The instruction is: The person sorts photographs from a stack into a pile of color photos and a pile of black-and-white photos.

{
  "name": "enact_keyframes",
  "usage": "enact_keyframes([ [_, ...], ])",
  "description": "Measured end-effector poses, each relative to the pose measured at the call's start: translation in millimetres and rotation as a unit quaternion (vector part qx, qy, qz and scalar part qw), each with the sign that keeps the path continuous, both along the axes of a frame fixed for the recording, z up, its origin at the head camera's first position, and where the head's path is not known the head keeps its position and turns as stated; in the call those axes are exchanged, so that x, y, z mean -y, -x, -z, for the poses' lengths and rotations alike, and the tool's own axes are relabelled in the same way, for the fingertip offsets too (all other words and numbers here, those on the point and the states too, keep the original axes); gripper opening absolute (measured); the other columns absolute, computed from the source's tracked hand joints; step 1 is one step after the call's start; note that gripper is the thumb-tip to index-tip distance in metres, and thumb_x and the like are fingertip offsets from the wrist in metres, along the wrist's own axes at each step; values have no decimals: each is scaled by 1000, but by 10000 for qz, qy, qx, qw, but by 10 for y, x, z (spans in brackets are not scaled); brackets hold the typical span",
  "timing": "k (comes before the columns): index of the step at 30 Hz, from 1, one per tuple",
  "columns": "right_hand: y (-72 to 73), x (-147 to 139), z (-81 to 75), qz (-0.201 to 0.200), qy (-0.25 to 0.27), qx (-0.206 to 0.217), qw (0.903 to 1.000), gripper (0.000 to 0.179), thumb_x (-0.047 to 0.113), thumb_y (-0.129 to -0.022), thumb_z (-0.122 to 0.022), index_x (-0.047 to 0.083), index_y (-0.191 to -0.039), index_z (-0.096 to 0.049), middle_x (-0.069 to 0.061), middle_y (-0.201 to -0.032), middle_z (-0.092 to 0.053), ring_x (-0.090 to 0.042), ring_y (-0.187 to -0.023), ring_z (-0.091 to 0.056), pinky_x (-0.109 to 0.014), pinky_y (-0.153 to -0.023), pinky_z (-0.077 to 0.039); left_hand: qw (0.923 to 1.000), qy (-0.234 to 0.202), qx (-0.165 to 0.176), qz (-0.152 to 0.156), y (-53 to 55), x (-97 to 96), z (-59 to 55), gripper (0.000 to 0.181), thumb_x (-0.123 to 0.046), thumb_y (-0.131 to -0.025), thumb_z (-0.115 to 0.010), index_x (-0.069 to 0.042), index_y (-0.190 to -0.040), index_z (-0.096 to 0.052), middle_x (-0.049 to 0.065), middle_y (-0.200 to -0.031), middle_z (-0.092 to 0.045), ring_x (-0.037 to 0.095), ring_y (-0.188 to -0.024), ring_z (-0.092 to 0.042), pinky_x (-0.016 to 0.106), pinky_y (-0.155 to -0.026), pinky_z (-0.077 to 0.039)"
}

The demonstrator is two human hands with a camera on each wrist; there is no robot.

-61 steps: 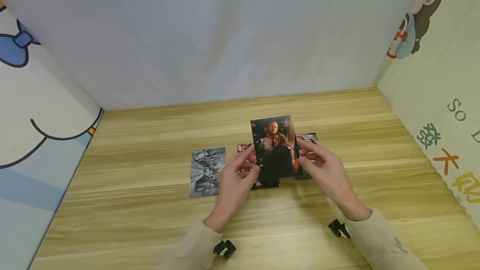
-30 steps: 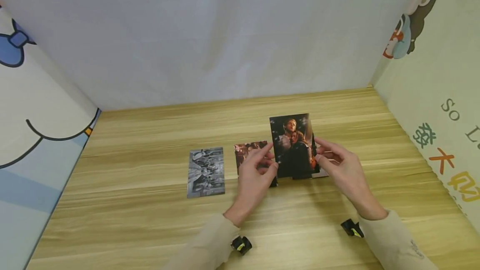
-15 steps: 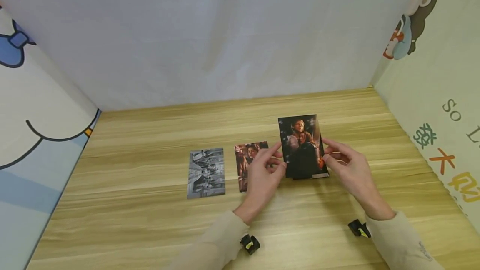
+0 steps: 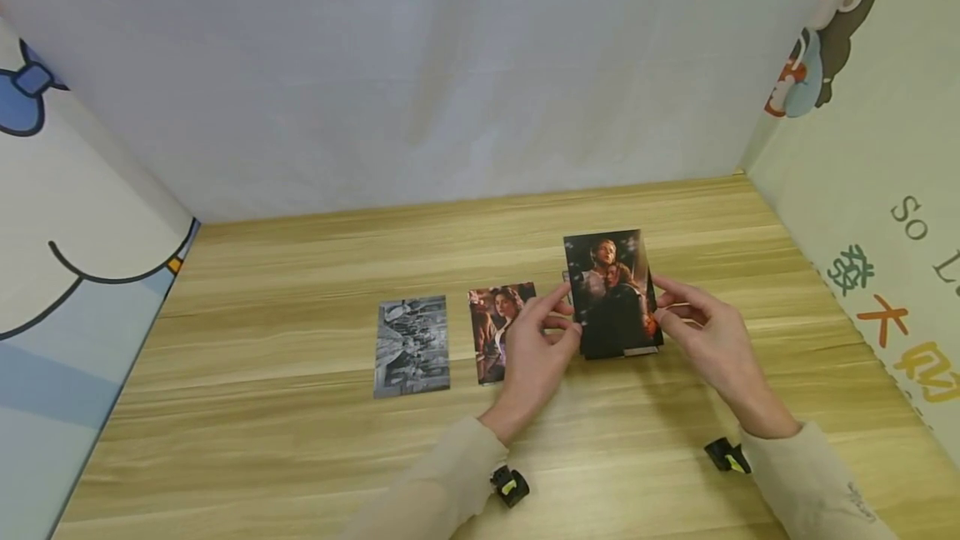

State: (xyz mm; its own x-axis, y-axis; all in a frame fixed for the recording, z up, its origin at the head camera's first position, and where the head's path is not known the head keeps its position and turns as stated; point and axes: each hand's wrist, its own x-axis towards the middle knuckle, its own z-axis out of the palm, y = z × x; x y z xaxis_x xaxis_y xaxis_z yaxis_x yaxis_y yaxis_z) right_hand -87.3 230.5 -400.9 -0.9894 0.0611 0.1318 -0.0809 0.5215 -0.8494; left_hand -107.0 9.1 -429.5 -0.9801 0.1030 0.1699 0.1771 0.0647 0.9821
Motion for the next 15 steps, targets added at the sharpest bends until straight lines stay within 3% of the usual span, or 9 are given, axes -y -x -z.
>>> enact_keyframes([
  [15, -10, -70, -4, 101, -216, 136, 9996, 45, 8, -101, -63, 3, -146, -59, -21, -117, -66, 8, -94, -59, -12, -72, -53, 10000, -60, 60, -5, 1, -89, 2, 57, 11, -86, -68, -4, -141, -63, 15, -111, -65, 20, -93, -70, 21, -75, -61],
])
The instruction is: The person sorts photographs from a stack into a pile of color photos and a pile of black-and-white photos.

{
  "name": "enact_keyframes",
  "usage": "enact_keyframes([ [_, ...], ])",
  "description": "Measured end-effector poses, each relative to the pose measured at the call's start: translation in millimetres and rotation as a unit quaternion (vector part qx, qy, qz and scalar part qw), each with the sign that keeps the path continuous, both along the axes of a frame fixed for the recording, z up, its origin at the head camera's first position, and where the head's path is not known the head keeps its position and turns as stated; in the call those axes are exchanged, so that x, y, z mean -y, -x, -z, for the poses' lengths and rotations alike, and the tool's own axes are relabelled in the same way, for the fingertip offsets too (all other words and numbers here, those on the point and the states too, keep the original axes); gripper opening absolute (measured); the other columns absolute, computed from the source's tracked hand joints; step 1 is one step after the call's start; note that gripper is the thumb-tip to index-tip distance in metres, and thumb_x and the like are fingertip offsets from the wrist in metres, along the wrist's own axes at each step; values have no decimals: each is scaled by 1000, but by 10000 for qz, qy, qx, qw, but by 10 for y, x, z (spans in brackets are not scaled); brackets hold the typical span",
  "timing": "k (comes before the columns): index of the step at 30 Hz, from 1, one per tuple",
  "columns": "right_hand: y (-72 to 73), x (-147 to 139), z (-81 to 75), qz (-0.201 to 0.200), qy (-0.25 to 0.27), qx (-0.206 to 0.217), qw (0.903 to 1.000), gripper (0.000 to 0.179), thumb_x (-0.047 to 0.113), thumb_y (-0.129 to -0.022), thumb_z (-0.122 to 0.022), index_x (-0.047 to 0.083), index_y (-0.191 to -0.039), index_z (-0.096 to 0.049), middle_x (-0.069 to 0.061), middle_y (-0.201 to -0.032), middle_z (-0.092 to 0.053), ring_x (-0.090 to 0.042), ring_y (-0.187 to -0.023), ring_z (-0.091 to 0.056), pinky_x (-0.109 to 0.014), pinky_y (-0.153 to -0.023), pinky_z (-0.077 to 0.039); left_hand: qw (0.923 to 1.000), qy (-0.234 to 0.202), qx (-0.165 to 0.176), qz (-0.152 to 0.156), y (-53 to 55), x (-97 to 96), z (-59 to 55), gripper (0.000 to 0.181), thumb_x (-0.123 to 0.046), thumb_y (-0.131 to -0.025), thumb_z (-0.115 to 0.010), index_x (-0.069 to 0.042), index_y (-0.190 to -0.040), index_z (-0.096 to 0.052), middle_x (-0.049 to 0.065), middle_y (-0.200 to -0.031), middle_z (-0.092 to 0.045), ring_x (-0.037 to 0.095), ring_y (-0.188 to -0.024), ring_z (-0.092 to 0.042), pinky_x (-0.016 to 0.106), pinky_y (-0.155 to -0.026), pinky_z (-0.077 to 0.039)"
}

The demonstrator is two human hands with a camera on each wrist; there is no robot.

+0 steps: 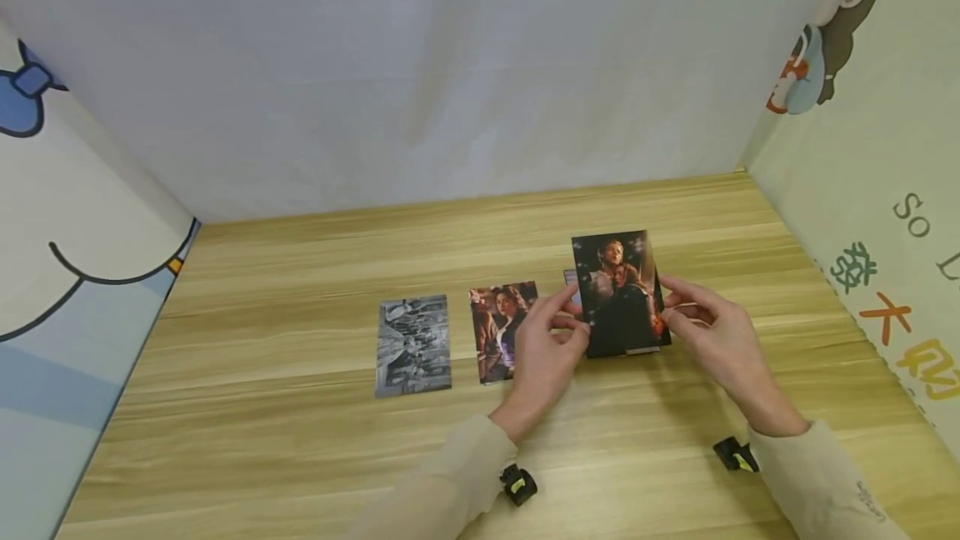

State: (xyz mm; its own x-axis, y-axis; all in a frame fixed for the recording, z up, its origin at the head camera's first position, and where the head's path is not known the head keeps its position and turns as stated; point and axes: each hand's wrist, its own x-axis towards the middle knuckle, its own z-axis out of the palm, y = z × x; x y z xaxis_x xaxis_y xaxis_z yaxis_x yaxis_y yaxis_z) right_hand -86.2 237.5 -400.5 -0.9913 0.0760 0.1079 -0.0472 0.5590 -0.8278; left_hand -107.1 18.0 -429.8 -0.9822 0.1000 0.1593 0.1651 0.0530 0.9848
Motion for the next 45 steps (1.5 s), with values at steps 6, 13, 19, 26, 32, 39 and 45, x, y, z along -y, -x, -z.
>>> enact_keyframes([
  [6, 3, -34, 15, 17, -58, 71, 10000, 45, 10, -102, -63, 3, -146, -58, -20, -118, -65, 9, -92, -59, -14, -69, -53, 9999, 103, -17, -66, 14, -38, 29, 57, 10, -86, -69, -4, -140, -64, 12, -108, -65, 18, -91, -70, 20, -72, -60],
  [13, 15, -59, 34, -12, -131, 84, 9999, 45, 10, -102, -62, 2, -146, -58, -20, -117, -65, 10, -92, -58, -15, -68, -52, 9994, 318, -88, -139, 35, -69, 64, 56, 10, -85, -70, -4, -139, -65, 7, -105, -66, 9, -87, -68, 19, -73, -60],
  [19, 39, -81, 45, -79, -265, 128, 9995, 45, 11, -102, -61, 0, -146, -57, -20, -117, -65, 10, -92, -57, -15, -67, -53, 9988, 468, 26, -143, 56, -86, 74, 55, 8, -87, -69, -6, -140, -65, 4, -104, -65, 7, -86, -66, 18, -72, -59],
  [26, 75, -92, 48, -236, -459, 285, 9983, 46, 11, -103, -58, 0, -148, -55, -23, -122, -65, -34, -107, -68, -18, -67, -52, 9975, 664, 162, -163, 102, -100, 100, 56, 9, -86, -69, -6, -140, -65, 4, -104, -66, 8, -86, -67, 16, -67, -57],
  [32, 104, -106, 58, -344, -617, 400, 9967, 47, 11, -103, -56, -2, -148, -54, -26, -124, -65, -43, -112, -66, -17, -71, -52, 9962, 801, 302, -168, 139, -113, 115, 57, 9, -85, -69, -6, -140, -65, 3, -103, -65, 6, -85, -67, 16, -65, -55],
  [39, 142, -107, 64, -443, -814, 497, 9945, 46, 12, -103, -57, -3, -146, -55, -27, -125, -65, -45, -113, -66, -20, -73, -53, 9945, 989, 313, -131, 180, -123, 142, 59, 11, -83, -67, -4, -140, -64, 4, -104, -64, 9, -86, -68, 16, -63, -54],
  [45, 166, -116, 85, -493, -934, 551, 9929, 45, 12, -103, -57, -4, -145, -56, -27, -126, -66, -45, -114, -66, -22, -76, -54, 9933, 1101, 318, -137, 208, -134, 151, 60, 11, -82, -68, -3, -140, -64, 4, -103, -65, 10, -86, -69, 15, -63, -55],
])
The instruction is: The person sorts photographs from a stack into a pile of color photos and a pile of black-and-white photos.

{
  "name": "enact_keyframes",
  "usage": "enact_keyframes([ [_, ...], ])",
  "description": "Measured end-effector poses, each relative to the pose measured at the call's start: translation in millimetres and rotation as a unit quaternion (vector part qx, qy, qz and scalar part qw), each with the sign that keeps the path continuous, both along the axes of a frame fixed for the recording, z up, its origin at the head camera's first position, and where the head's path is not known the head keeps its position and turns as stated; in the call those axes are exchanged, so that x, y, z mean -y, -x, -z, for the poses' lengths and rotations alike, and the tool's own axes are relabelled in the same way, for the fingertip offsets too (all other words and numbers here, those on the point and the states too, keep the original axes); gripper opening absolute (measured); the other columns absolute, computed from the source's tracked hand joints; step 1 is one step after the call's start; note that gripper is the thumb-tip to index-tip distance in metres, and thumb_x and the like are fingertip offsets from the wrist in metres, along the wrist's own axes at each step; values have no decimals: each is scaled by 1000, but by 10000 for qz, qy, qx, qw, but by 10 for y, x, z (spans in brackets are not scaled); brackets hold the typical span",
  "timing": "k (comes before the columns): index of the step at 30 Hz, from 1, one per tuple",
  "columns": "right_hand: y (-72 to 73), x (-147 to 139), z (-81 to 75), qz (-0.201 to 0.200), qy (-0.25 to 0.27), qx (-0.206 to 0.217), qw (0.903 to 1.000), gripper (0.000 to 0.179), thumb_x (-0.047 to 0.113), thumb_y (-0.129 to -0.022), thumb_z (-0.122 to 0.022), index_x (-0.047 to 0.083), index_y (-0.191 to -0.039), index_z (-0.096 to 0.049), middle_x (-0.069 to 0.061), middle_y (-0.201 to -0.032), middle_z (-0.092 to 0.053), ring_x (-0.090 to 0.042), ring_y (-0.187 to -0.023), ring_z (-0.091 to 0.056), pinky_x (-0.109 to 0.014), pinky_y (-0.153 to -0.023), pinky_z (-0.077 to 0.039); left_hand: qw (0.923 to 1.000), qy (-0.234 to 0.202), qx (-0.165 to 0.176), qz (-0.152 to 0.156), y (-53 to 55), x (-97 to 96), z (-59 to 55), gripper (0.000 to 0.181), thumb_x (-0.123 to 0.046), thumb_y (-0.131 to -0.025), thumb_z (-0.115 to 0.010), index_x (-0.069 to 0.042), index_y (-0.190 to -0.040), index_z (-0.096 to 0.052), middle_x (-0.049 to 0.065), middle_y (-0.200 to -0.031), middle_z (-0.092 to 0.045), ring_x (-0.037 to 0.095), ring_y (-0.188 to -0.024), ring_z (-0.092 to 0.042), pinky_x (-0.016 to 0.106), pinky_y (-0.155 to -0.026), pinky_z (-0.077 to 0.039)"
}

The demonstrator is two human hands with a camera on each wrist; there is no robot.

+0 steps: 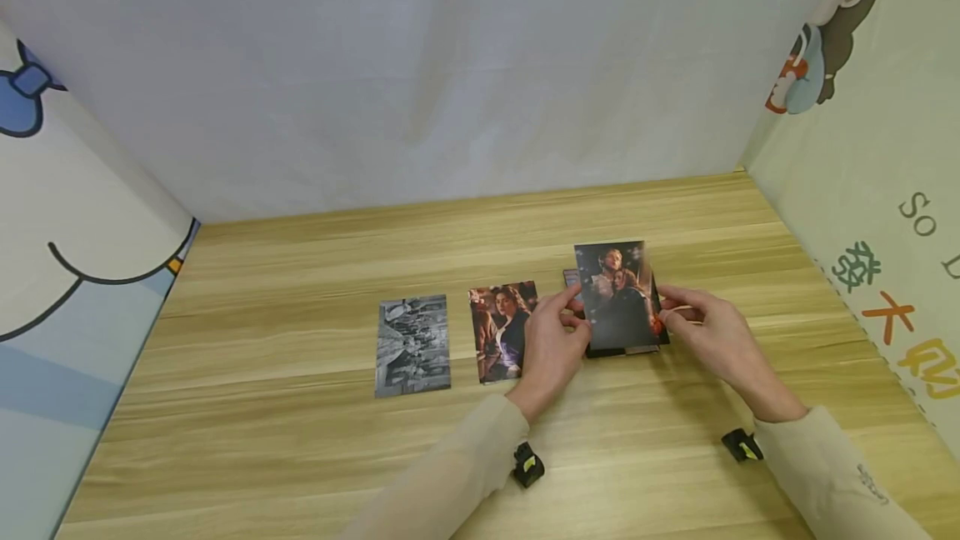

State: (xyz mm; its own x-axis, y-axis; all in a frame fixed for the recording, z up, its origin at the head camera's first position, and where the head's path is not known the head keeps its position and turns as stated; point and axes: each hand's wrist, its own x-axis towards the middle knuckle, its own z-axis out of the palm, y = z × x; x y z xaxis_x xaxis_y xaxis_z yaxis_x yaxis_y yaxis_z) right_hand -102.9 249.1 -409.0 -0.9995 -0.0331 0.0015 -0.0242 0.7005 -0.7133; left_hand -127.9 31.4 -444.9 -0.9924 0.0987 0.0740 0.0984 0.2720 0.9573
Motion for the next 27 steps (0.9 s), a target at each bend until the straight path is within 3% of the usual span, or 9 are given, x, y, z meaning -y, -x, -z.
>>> enact_keyframes([
  [7, 23, -5, 30, -68, -44, 99, 9999, 45, 12, -103, -58, -6, -144, -56, -26, -128, -66, -44, -115, -66, -24, -77, -54, 9998, 136, 69, 84, 23, 2, 13, 60, 11, -82, -69, 0, -140, -63, 5, -105, -66, 8, -84, -68, 15, -65, -55],
  [20, 50, -13, 60, -198, -78, 241, 9995, 45, 10, -102, -58, -11, -142, -55, -27, -127, -67, -42, -112, -68, -20, -71, -53, 9958, 859, 72, 320, 49, 16, 45, 59, 8, -83, -69, 2, -141, -61, 6, -107, -66, 8, -80, -62, 16, -69, -51],
  [27, 59, -9, 57, -266, -177, 271, 9991, 45, 10, -102, -59, -12, -140, -56, -27, -126, -68, -41, -111, -68, -20, -70, -53, 9924, 1129, 88, 481, 53, 29, 28, 60, 8, -82, -68, 4, -142, -59, 8, -107, -66, 13, -85, -66, 19, -72, -51],
])
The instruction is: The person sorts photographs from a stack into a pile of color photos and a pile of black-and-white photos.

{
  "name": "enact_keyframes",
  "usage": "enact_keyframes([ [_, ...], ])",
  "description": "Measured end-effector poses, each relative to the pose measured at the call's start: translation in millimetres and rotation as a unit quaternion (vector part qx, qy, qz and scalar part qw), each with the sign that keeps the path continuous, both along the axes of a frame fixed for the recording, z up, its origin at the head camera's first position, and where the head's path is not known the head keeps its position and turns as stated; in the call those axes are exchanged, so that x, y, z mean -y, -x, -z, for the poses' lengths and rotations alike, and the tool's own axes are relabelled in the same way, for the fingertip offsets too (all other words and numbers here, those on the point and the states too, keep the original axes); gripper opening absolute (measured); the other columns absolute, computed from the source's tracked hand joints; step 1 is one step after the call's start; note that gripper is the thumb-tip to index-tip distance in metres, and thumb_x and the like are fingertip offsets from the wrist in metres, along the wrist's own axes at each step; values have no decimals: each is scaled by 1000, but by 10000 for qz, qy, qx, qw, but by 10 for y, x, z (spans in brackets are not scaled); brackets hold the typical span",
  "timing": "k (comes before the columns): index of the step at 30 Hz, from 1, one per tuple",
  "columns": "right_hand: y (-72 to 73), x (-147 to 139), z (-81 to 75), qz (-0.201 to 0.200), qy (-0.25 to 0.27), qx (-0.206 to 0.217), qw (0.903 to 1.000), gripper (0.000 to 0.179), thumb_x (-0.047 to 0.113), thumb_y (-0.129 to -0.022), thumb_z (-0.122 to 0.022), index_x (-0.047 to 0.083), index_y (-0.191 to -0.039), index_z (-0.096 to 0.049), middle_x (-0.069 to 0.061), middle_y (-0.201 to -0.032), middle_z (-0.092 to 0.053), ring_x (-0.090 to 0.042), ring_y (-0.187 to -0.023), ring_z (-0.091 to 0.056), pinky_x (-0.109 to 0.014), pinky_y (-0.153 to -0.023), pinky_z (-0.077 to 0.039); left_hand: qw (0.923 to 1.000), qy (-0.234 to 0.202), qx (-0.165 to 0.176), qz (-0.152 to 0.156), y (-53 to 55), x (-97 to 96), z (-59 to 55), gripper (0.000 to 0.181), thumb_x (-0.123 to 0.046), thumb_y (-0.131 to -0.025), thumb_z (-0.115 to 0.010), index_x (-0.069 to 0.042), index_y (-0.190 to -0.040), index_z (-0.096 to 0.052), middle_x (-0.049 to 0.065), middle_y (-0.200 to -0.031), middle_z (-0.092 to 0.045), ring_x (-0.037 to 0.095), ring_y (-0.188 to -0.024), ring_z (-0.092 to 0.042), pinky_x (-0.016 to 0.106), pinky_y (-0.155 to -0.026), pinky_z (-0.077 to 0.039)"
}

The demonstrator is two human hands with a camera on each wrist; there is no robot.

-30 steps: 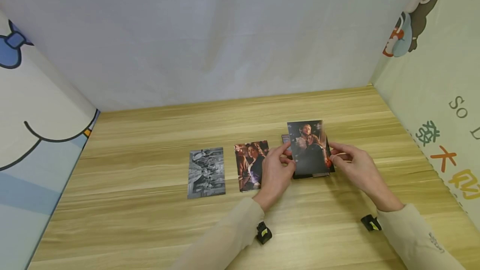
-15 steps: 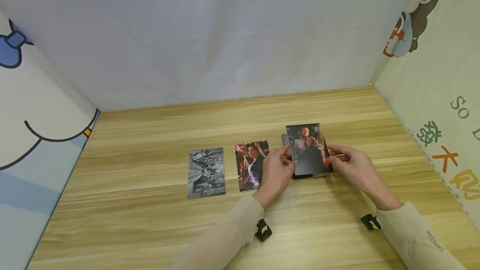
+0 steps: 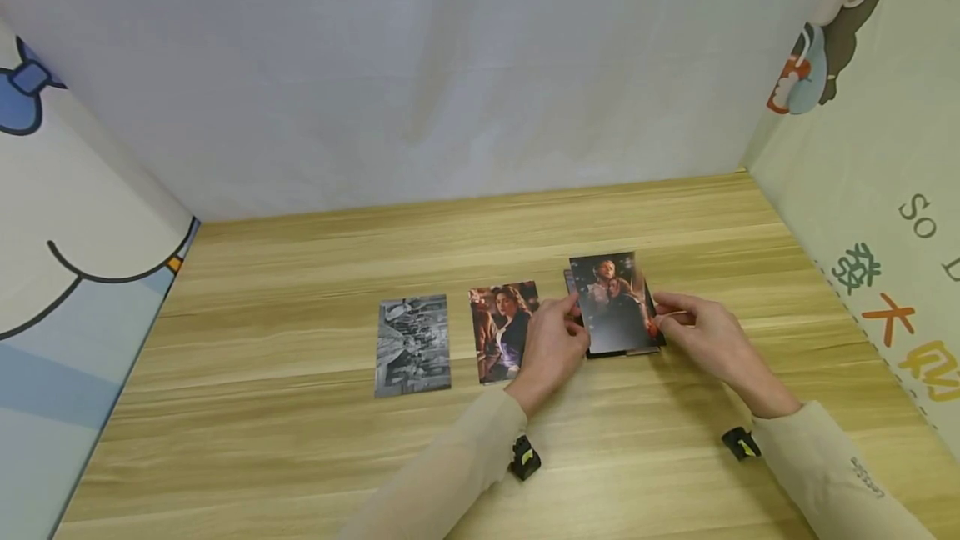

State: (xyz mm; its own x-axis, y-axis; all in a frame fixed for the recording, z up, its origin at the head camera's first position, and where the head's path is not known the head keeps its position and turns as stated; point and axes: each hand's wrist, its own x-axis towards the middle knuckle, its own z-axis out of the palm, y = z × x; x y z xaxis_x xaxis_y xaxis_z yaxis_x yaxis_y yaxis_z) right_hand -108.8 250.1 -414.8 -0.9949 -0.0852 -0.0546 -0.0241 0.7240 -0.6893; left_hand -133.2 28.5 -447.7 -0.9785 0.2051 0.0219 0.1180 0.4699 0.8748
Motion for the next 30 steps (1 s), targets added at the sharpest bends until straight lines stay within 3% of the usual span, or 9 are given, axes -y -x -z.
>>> enact_keyframes([
  [15, 37, 4, 24, -151, -63, 100, 9998, 45, 9, -100, -62, -16, -137, -55, -29, -126, -67, -42, -111, -69, -20, -77, -54, 9972, 516, 476, 275, 30, 16, -14, 65, 2, -83, -71, 2, -146, -55, 5, -114, -66, 10, -85, -53, 25, -77, -47],
  [24, 41, -7, 48, -252, -211, 227, 9992, 46, 13, -102, -61, -16, -138, -55, -32, -126, -66, -43, -111, -68, -41, -84, -59, 9955, 545, 674, 386, 55, 31, -43, 68, -1, -85, -74, 0, -149, -53, 5, -116, -64, 8, -80, -55, 25, -74, -48],
  [30, 41, -3, 51, -279, -273, 232, 9990, 46, 12, -102, -61, -17, -137, -55, -32, -122, -68, -42, -109, -69, -37, -81, -58, 9949, 629, 650, 447, 78, 35, -38, 65, -4, -86, -74, 1, -148, -54, 5, -114, -63, 9, -82, -53, 25, -72, -45],
])
